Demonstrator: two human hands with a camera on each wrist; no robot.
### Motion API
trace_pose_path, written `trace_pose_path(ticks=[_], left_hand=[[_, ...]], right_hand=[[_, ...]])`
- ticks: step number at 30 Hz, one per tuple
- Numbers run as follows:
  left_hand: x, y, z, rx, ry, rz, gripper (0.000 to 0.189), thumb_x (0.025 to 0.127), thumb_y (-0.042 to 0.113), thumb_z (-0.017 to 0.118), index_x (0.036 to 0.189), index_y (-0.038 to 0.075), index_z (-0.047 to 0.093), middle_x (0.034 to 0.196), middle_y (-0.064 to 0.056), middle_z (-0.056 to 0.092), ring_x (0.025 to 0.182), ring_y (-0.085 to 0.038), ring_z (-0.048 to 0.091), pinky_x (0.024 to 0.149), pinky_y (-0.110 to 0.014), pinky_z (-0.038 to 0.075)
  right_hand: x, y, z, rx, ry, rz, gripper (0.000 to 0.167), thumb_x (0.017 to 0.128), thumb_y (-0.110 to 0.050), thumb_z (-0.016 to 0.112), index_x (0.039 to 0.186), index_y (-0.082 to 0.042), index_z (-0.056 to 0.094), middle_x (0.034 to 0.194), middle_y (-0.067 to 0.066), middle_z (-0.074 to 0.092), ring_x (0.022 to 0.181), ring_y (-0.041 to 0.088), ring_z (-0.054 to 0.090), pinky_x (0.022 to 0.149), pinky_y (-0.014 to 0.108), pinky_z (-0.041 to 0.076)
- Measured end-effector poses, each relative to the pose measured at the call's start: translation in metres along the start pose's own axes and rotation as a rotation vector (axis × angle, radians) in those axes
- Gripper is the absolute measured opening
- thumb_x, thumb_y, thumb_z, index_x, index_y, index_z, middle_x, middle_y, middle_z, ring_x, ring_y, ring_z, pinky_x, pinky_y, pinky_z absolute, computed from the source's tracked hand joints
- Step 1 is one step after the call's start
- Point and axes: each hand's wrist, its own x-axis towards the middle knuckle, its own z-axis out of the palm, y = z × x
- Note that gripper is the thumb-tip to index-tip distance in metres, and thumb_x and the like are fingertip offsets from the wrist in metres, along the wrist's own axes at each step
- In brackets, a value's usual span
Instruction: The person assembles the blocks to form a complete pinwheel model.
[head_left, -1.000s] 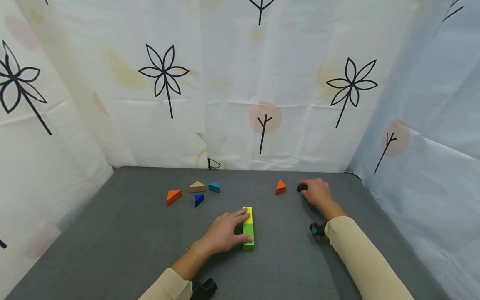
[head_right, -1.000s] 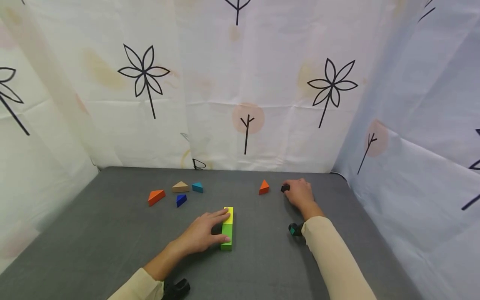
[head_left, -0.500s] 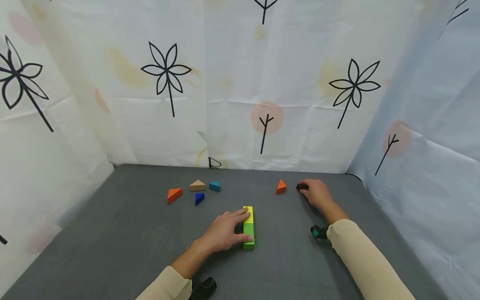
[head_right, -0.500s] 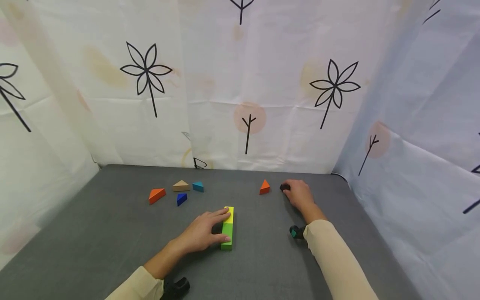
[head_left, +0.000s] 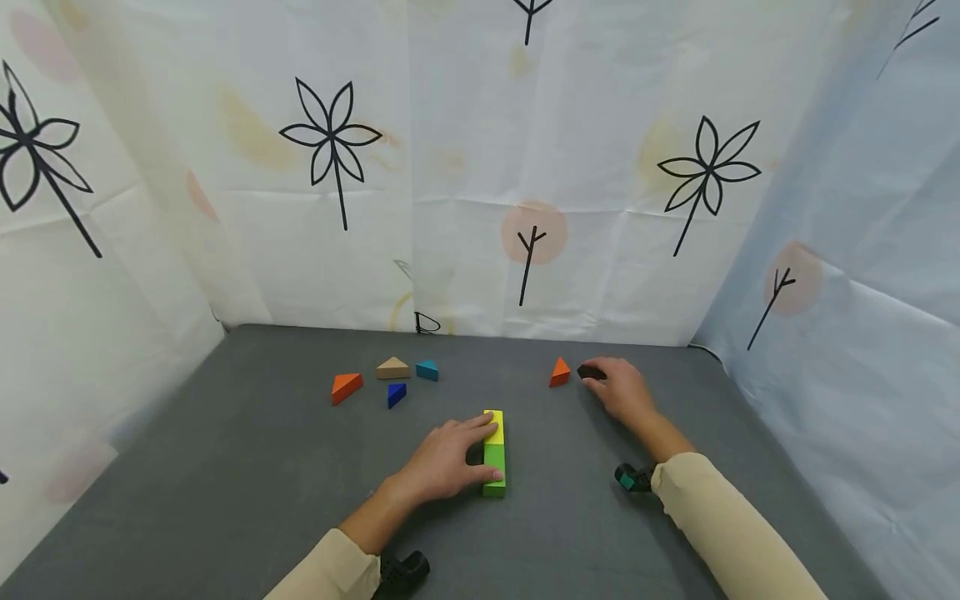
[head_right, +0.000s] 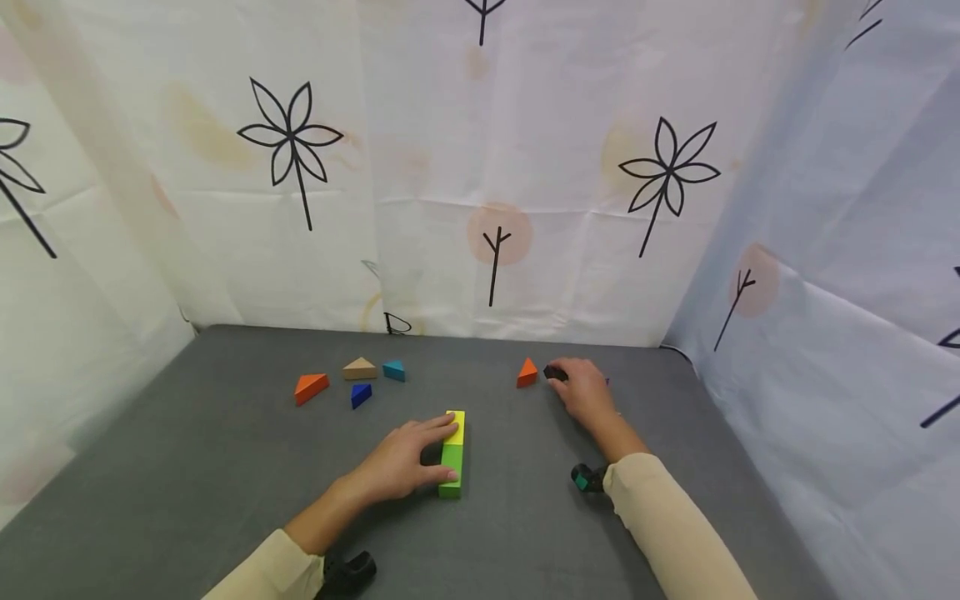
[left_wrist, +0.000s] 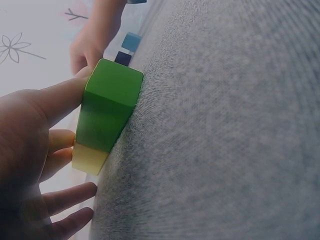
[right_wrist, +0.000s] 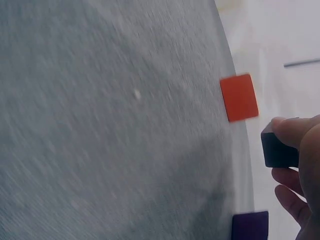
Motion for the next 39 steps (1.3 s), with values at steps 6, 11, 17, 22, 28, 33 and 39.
trace_pose_path(ticks=[6,11,17,22,28,33,39], left_hand=[[0.000,0.000,-0.001,-0.008,-0.014,-0.007,0.073,0.084,0.057,0.068,0.144,0.020,0.050,0.152,0.004,0.040,0.129,-0.027,0.044,0.103,-0.053,0.033],[0.000,0.001,-0.001,-0.006,-0.012,-0.004,0.073,0.084,0.057,0.069,0.144,0.021,0.050,0.152,0.004,0.039,0.129,-0.027,0.044,0.103,-0.053,0.033],[0.000,0.002,-0.001,-0.002,-0.009,-0.016,0.072,0.084,0.056,0.069,0.145,0.022,0.050,0.152,0.005,0.039,0.131,-0.027,0.042,0.104,-0.053,0.033],[0.001,0.002,0.000,-0.005,-0.007,-0.015,0.073,0.084,0.057,0.068,0.145,0.022,0.050,0.152,0.006,0.039,0.130,-0.026,0.043,0.104,-0.052,0.033],[0.001,0.001,0.001,-0.008,-0.008,-0.016,0.072,0.084,0.058,0.068,0.144,0.022,0.051,0.151,0.005,0.040,0.129,-0.027,0.044,0.103,-0.053,0.034],[0.002,0.001,0.001,0.003,-0.007,-0.018,0.072,0.084,0.057,0.068,0.144,0.022,0.050,0.151,0.006,0.040,0.129,-0.026,0.044,0.103,-0.053,0.034],[0.002,0.002,0.001,-0.001,-0.007,-0.023,0.072,0.083,0.058,0.068,0.144,0.022,0.051,0.151,0.005,0.041,0.127,-0.025,0.045,0.102,-0.052,0.035]], right_hand=[[-0.002,-0.013,0.006,0.044,0.010,-0.022,0.033,0.089,-0.015,0.073,0.118,-0.001,0.067,0.108,0.018,0.066,0.099,0.035,0.058,0.084,0.052,0.046],[-0.003,-0.025,0.012,0.052,0.020,-0.039,0.034,0.088,-0.016,0.074,0.117,0.001,0.067,0.109,0.018,0.067,0.101,0.035,0.060,0.087,0.052,0.046],[-0.003,-0.037,0.022,0.041,0.032,-0.073,0.034,0.086,-0.017,0.075,0.115,0.001,0.068,0.105,0.018,0.067,0.096,0.035,0.061,0.083,0.052,0.047],[-0.004,-0.047,0.027,0.047,0.023,-0.072,0.032,0.086,-0.019,0.076,0.113,-0.003,0.070,0.103,0.016,0.068,0.094,0.032,0.062,0.082,0.050,0.048],[-0.003,-0.061,0.030,0.111,-0.002,-0.048,0.032,0.087,-0.020,0.075,0.115,-0.005,0.070,0.108,0.014,0.068,0.096,0.032,0.062,0.082,0.049,0.049],[-0.001,-0.071,0.035,0.155,-0.012,-0.030,0.032,0.086,-0.021,0.076,0.114,-0.006,0.071,0.107,0.012,0.069,0.096,0.031,0.063,0.082,0.048,0.049],[0.002,-0.080,0.041,0.206,-0.040,0.014,0.032,0.086,-0.022,0.076,0.114,-0.006,0.071,0.106,0.010,0.069,0.095,0.027,0.064,0.082,0.046,0.050]])
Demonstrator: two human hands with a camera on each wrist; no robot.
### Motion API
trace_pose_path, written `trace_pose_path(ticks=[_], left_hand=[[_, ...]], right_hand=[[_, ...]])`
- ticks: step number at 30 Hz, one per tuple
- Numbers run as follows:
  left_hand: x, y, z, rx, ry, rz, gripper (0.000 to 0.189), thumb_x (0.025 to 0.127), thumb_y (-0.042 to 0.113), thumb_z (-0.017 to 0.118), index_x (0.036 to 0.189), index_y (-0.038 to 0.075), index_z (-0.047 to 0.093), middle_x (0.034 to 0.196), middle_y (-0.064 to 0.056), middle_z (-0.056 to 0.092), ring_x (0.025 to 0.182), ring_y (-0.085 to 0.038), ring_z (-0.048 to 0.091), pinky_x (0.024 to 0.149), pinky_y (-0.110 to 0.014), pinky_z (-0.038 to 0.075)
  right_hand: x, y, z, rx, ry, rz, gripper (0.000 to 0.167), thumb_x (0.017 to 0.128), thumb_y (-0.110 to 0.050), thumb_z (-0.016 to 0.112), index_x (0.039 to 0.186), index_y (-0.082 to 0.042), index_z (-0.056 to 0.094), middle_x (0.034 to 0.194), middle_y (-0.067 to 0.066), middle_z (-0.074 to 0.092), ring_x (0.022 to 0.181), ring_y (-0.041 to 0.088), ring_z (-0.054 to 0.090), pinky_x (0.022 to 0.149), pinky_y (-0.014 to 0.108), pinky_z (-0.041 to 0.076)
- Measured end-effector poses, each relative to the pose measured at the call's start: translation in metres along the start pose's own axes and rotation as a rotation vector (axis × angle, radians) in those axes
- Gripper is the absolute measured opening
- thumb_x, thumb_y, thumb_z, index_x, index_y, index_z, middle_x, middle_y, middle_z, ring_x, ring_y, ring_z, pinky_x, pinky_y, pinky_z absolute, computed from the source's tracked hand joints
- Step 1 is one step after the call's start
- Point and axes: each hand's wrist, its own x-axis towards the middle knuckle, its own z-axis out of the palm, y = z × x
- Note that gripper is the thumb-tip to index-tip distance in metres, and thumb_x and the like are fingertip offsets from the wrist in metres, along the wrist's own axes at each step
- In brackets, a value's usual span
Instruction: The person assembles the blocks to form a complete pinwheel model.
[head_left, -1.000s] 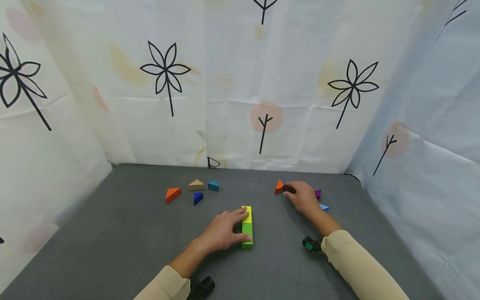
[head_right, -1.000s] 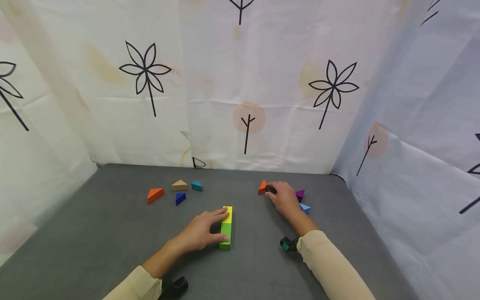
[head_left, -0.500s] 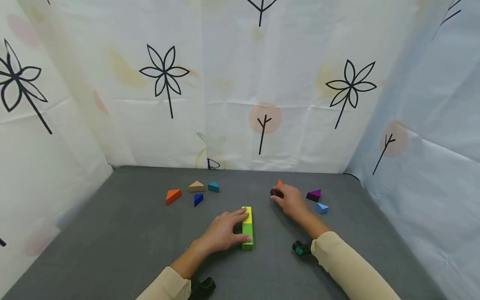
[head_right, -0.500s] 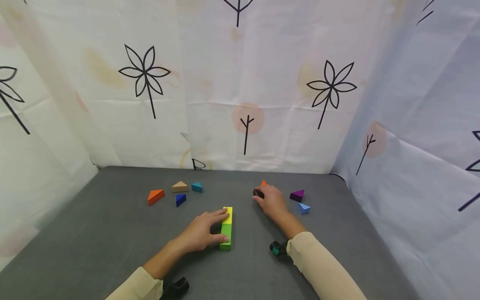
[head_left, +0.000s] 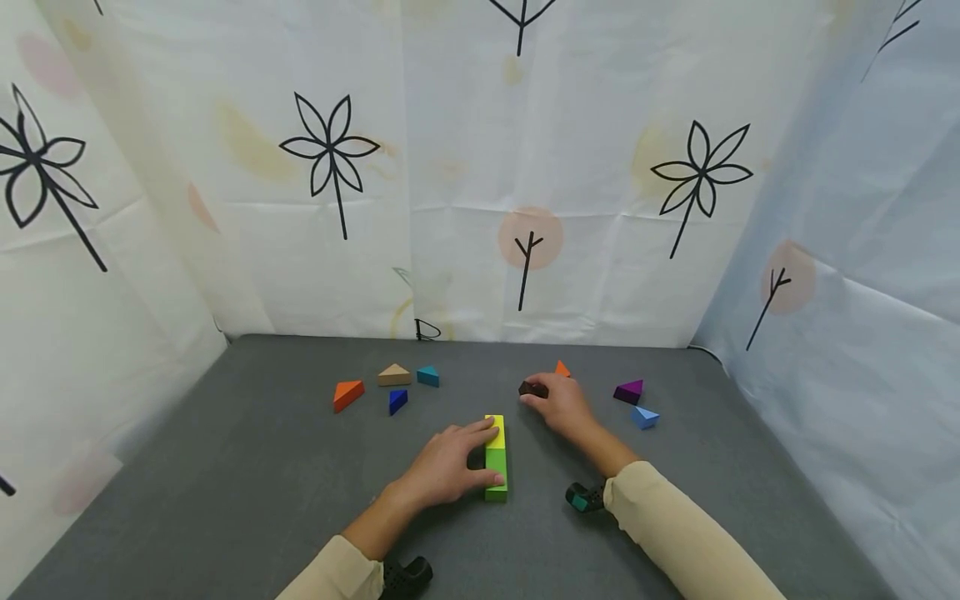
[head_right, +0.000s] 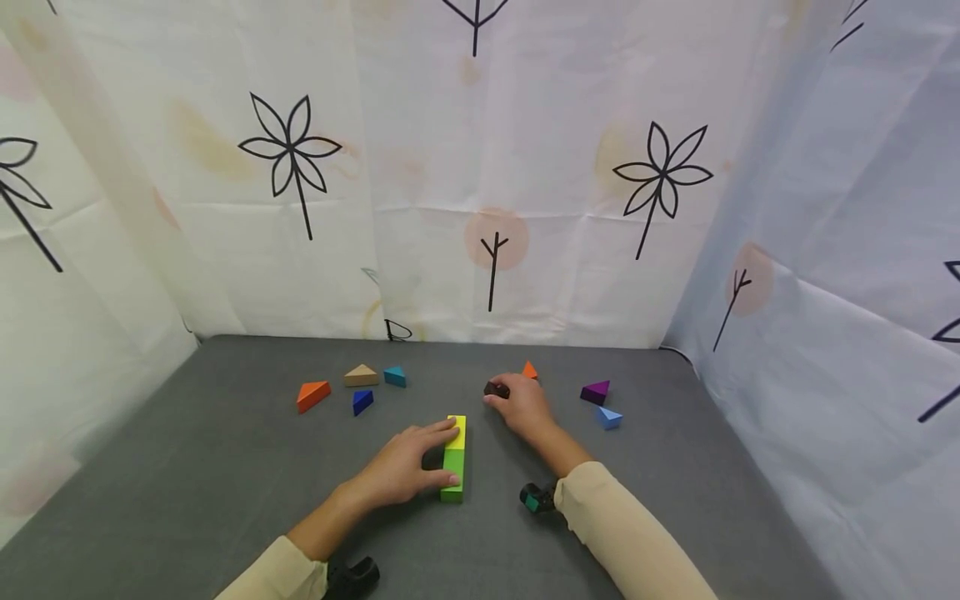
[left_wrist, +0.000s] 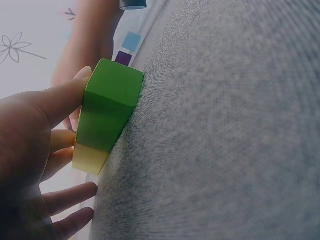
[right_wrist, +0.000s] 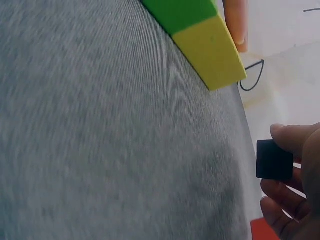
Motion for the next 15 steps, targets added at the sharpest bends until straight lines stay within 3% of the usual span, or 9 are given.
trace_pose_path(ticks=[9,15], left_hand=[[-0.001,0.001,-0.001,-0.012,-0.003,0.008,0.071,0.084,0.056,0.069,0.144,0.021,0.051,0.151,0.006,0.041,0.128,-0.025,0.045,0.102,-0.052,0.035],[0.000,0.001,-0.001,-0.029,-0.016,-0.007,0.072,0.083,0.057,0.068,0.144,0.022,0.050,0.151,0.007,0.040,0.128,-0.025,0.044,0.102,-0.053,0.034]], right_hand=[[0.003,-0.012,0.008,0.103,-0.072,0.091,0.028,0.086,-0.022,0.076,0.110,-0.008,0.071,0.100,0.003,0.069,0.091,0.021,0.063,0.080,0.042,0.051],[0.005,-0.020,0.012,0.111,-0.100,0.123,0.028,0.086,-0.024,0.076,0.109,-0.008,0.071,0.099,0.004,0.068,0.088,0.020,0.062,0.078,0.041,0.051]])
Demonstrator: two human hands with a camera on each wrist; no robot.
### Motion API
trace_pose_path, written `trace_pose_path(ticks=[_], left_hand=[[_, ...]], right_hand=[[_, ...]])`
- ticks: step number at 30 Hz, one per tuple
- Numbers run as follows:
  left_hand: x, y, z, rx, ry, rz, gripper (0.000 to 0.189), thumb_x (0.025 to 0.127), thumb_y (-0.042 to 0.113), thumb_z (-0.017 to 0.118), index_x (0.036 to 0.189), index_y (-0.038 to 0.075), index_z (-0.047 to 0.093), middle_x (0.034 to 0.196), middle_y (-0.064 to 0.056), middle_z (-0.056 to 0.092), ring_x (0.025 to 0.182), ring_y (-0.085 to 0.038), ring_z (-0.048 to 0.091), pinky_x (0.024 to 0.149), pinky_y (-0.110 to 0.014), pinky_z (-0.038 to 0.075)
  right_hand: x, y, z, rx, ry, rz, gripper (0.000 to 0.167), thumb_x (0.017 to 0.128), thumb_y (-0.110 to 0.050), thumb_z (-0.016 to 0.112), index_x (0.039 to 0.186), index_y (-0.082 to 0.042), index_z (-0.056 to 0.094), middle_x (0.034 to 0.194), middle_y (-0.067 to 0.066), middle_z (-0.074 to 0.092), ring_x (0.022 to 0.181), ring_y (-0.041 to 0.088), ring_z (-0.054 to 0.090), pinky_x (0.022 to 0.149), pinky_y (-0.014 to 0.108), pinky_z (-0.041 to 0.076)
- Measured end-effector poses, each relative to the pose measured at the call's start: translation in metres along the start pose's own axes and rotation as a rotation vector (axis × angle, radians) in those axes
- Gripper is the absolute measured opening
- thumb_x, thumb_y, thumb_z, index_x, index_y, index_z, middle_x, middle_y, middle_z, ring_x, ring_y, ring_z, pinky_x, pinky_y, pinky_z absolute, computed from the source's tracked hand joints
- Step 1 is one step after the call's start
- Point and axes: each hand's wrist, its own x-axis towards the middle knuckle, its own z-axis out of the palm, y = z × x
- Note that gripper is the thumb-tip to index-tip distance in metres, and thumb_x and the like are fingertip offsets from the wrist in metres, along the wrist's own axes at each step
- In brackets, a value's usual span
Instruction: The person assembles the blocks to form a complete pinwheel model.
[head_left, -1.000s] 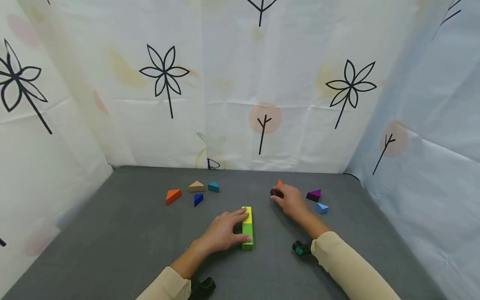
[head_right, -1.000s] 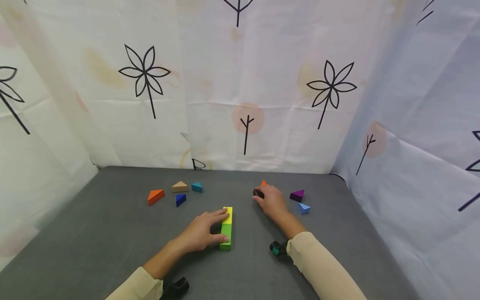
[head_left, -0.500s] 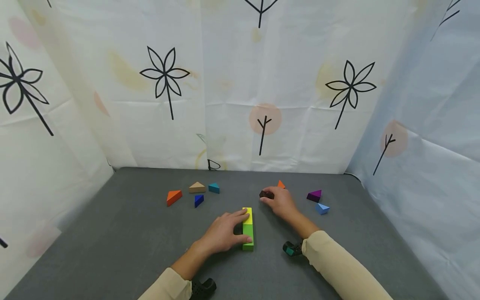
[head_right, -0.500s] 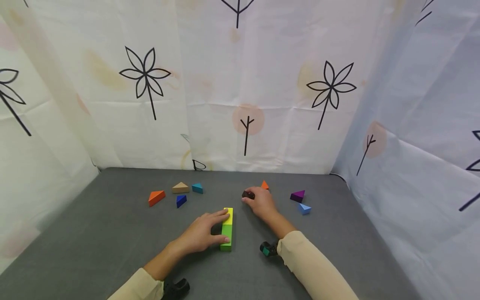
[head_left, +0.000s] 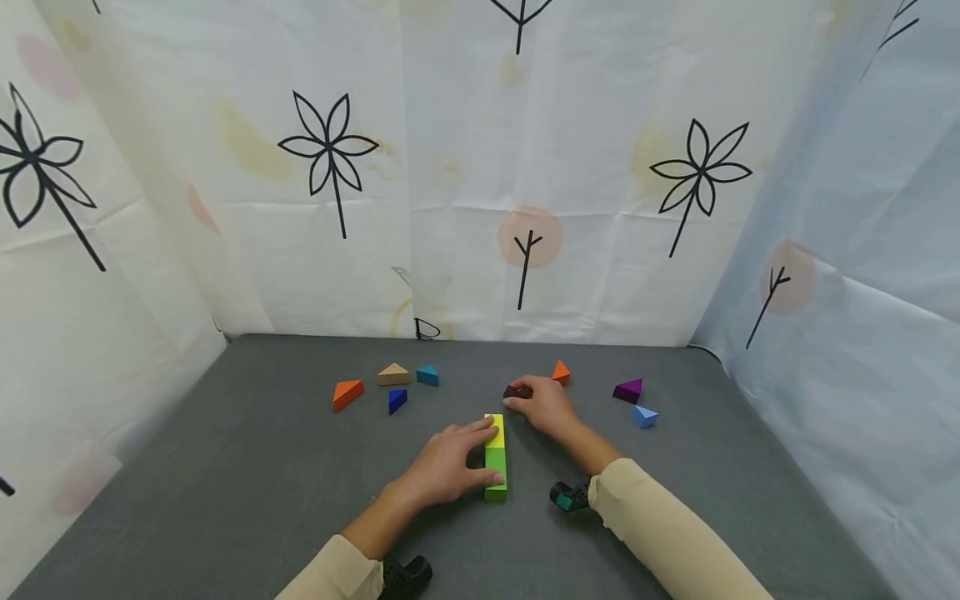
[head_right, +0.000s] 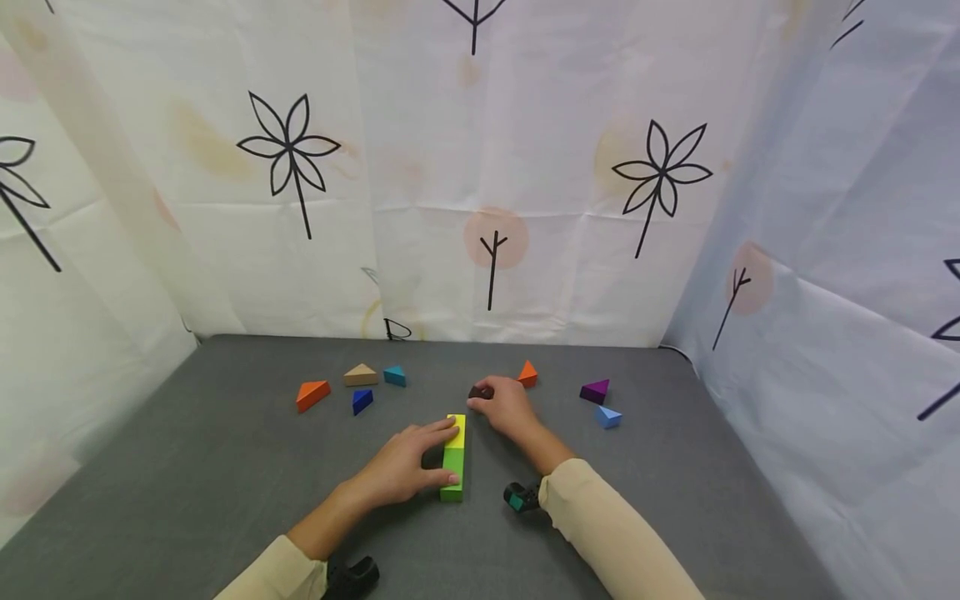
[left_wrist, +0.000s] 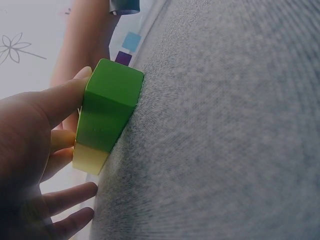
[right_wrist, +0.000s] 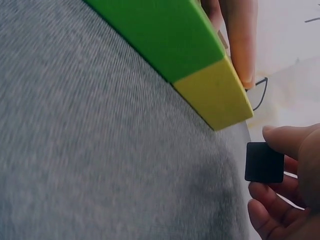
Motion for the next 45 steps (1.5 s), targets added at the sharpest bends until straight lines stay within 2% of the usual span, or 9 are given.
trace_pose_path(ticks=[7,14,21,35,45], left_hand=[[0.001,-0.001,0.001,0.009,0.000,0.003,0.073,0.083,0.059,0.068,0.144,0.022,0.051,0.151,0.006,0.041,0.128,-0.026,0.044,0.102,-0.053,0.035],[0.000,-0.001,0.000,0.013,0.003,0.014,0.073,0.084,0.058,0.067,0.144,0.021,0.050,0.151,0.005,0.040,0.129,-0.026,0.044,0.102,-0.053,0.034],[-0.002,0.001,0.000,0.037,0.015,0.033,0.069,0.085,0.055,0.068,0.143,0.020,0.052,0.151,0.004,0.041,0.128,-0.027,0.045,0.102,-0.052,0.035],[-0.003,0.004,-0.002,0.099,0.028,0.055,0.062,0.087,0.055,0.066,0.138,0.021,0.058,0.147,0.005,0.046,0.127,-0.029,0.048,0.101,-0.054,0.037],[-0.005,0.007,-0.003,0.080,0.018,0.045,0.061,0.087,0.054,0.067,0.137,0.020,0.059,0.147,0.004,0.047,0.128,-0.029,0.048,0.100,-0.056,0.037]], right_hand=[[0.001,-0.005,0.005,0.028,-0.020,-0.001,0.025,0.087,-0.023,0.076,0.106,-0.008,0.071,0.096,0.002,0.068,0.087,0.019,0.062,0.077,0.040,0.051],[0.001,-0.007,0.010,0.052,-0.054,0.007,0.027,0.088,-0.026,0.074,0.108,-0.008,0.071,0.094,0.002,0.067,0.083,0.017,0.061,0.070,0.035,0.051],[0.000,-0.006,0.014,0.077,-0.034,0.000,0.019,0.092,-0.024,0.069,0.104,-0.009,0.072,0.089,0.000,0.067,0.072,0.014,0.057,0.063,0.031,0.048],[-0.002,-0.007,0.016,0.117,-0.043,-0.007,0.013,0.092,-0.020,0.069,0.101,-0.011,0.074,0.088,-0.001,0.067,0.073,0.013,0.058,0.064,0.031,0.048],[0.000,-0.011,0.012,0.144,-0.119,0.024,0.011,0.091,-0.018,0.070,0.098,-0.012,0.075,0.086,-0.001,0.068,0.073,0.013,0.059,0.065,0.031,0.049]])
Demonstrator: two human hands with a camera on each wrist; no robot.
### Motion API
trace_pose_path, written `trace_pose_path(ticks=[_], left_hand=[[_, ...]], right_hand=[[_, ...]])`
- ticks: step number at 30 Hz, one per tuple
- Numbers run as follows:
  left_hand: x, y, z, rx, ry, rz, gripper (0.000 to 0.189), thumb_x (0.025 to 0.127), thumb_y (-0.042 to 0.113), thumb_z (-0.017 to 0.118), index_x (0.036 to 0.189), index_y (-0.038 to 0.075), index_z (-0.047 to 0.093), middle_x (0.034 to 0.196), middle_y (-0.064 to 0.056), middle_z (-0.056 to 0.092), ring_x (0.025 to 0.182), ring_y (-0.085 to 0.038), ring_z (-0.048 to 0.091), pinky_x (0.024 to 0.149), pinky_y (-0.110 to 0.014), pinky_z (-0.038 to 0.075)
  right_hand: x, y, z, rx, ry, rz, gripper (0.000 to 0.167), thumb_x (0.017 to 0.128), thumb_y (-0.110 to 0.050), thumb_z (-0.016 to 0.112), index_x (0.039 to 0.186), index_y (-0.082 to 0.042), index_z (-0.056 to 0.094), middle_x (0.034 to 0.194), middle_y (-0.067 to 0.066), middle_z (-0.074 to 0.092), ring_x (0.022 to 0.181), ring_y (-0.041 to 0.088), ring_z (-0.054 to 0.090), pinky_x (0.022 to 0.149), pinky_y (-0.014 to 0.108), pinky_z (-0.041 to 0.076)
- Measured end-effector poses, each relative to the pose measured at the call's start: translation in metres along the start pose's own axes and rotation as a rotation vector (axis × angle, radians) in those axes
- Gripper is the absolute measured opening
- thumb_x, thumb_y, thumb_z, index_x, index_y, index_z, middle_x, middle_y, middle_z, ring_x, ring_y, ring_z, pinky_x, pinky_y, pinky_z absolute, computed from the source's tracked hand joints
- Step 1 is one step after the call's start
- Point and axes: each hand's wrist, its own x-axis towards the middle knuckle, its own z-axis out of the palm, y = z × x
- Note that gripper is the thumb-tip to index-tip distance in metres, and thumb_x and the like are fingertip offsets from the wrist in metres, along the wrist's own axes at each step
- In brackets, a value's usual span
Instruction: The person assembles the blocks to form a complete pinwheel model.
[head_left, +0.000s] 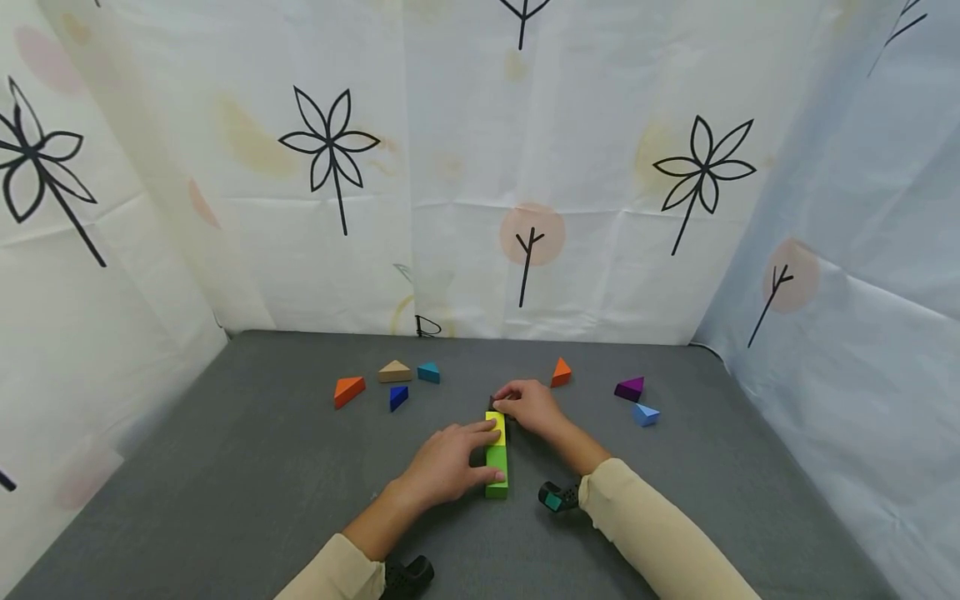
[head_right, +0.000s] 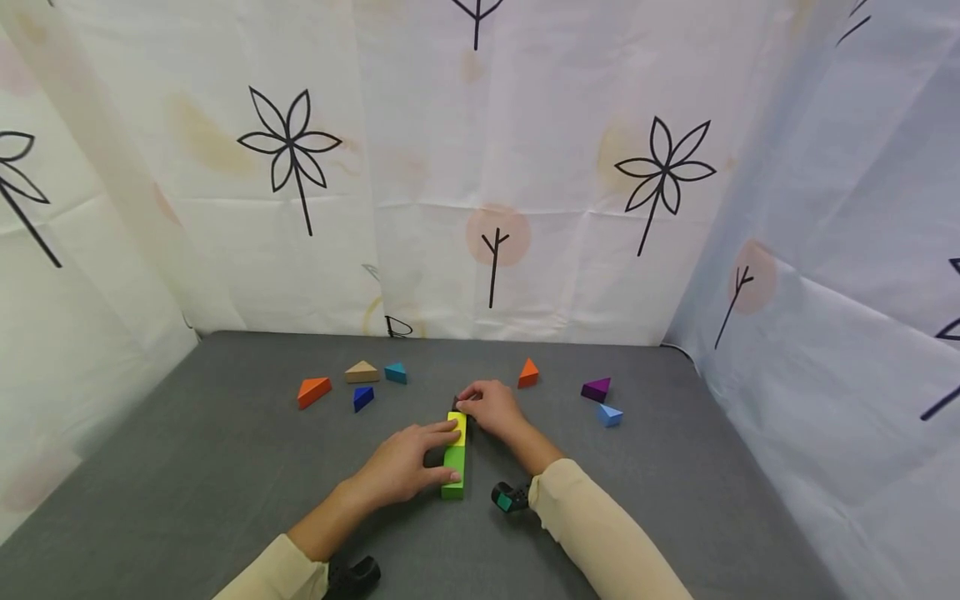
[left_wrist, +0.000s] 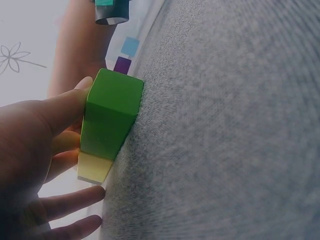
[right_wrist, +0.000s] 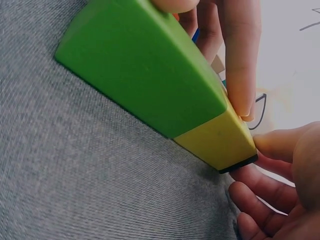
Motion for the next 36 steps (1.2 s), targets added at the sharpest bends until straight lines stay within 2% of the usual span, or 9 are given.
trace_pose_path(ticks=[8,36], left_hand=[[0.0011,-0.0001,0.0002,0.000,-0.010,-0.012,0.062,0.086,0.055,0.066,0.138,0.021,0.058,0.147,0.006,0.046,0.128,-0.028,0.047,0.101,-0.055,0.037],[0.0003,-0.0018,0.0017,-0.011,0.011,0.000,0.062,0.086,0.054,0.067,0.137,0.021,0.058,0.147,0.005,0.047,0.128,-0.028,0.047,0.100,-0.055,0.036]], right_hand=[[-0.0001,-0.0021,-0.0019,0.010,-0.034,0.005,0.010,0.092,-0.017,0.069,0.096,-0.011,0.075,0.086,-0.001,0.068,0.072,0.013,0.059,0.064,0.031,0.049],[-0.0007,-0.0001,0.0011,0.009,-0.016,-0.025,0.010,0.092,-0.016,0.068,0.097,-0.011,0.076,0.088,0.000,0.068,0.073,0.013,0.058,0.065,0.030,0.049]])
